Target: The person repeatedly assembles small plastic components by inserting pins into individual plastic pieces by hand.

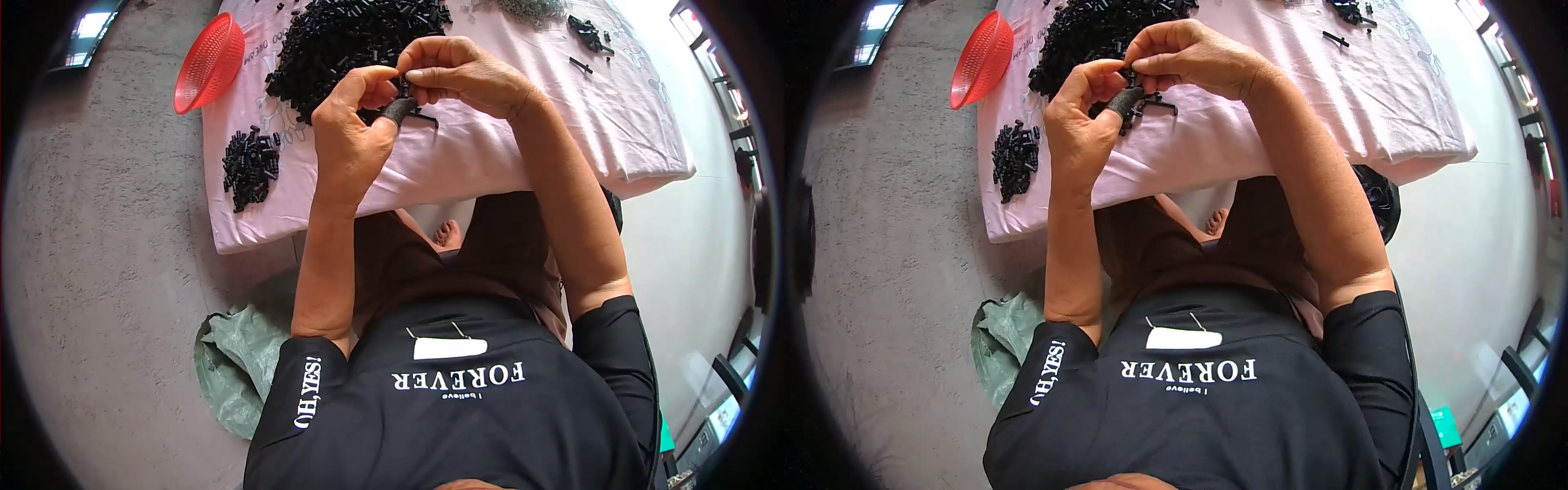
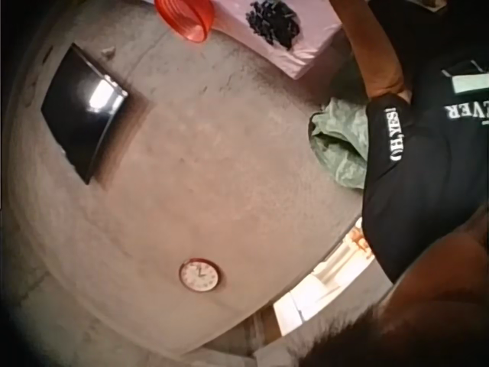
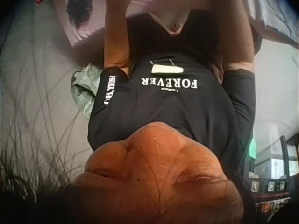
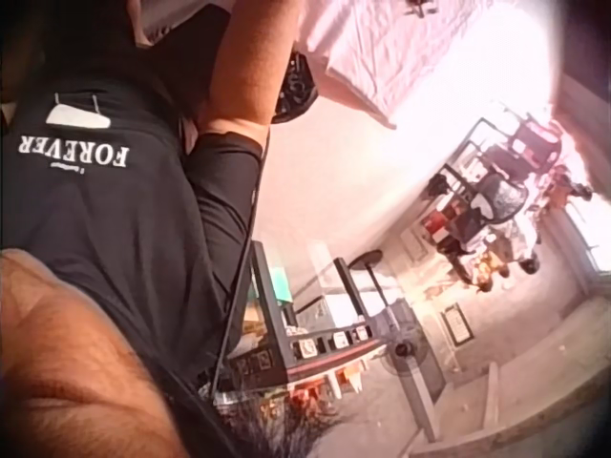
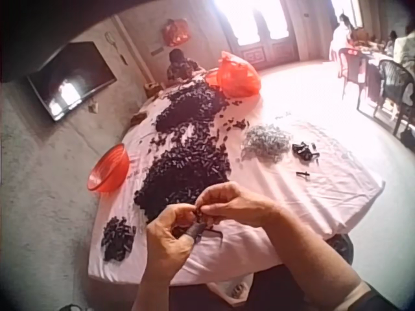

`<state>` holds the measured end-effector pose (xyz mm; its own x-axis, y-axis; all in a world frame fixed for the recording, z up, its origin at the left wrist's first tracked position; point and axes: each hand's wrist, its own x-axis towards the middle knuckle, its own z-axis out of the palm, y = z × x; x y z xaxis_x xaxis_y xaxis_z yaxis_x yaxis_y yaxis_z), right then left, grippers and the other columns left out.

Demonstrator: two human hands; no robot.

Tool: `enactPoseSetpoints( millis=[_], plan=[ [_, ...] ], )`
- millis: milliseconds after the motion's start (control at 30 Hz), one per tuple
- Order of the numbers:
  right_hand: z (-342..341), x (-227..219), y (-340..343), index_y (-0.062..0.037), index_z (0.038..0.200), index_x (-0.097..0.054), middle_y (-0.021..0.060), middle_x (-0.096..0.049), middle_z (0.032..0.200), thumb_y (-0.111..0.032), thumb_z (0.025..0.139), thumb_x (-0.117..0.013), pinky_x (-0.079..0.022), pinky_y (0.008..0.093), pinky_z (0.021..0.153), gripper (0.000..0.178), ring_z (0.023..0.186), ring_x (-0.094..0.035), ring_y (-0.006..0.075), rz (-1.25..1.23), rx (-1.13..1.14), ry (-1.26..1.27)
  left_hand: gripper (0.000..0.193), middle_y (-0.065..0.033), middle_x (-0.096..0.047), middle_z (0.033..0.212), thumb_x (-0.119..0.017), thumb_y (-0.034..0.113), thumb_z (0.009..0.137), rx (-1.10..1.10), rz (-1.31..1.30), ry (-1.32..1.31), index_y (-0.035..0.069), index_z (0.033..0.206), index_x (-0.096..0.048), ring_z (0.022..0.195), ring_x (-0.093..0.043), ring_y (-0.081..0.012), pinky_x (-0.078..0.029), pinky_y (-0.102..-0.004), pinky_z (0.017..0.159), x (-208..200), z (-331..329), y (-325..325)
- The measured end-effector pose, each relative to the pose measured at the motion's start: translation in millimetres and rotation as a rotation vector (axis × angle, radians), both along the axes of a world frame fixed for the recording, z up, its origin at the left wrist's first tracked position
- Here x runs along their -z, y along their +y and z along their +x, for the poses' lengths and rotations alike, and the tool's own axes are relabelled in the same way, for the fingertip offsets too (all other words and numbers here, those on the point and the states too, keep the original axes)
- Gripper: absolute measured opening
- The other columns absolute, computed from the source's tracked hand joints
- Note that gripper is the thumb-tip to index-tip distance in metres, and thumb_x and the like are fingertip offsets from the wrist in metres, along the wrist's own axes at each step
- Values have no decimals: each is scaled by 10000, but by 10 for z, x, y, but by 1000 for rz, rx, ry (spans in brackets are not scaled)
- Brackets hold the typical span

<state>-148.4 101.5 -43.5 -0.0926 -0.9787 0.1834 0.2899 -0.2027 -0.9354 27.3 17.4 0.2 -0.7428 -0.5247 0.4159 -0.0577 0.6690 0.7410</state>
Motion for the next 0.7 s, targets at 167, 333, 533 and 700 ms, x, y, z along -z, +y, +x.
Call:
enactPoseSetpoints(
  millis=[167,333,533,700],
  plan=[
    [0,0,2,-25,1085,-620,-1,-637,859,-145,951,-622,-490,192,698,181,747,-603,60,-1,6,-4,402,-61,-663,854,-622,-135,684,20,-17,-18,39,1044,-667,793,-646,-156,-538,-284,783,-41,0,6],
    [-17,-4,3,-26,1070,-624,4,-641,861,-150,933,-642,-472,184,662,185,742,-601,61,18,7,23,402,-61,-661,855,-633,-131,687,44,-17,-35,47,1045,-669,790,-646,-153,-540,-283,776,-64,2,-18],
    [2,-31,14,-31,1058,-609,2,-636,845,-142,917,-659,-468,182,647,186,718,-591,64,9,29,-31,413,-62,-657,854,-635,-127,688,46,-30,-49,49,1061,-664,789,-646,-155,-542,-282,775,-59,-1,-20],
    [-1,-33,13,-39,1050,-599,2,-630,838,-135,911,-667,-462,183,631,183,704,-584,66,0,21,-41,425,-62,-653,860,-628,-127,685,68,-57,-57,40,1074,-659,788,-644,-155,-543,-285,772,-74,-9,-11]
  ],
)
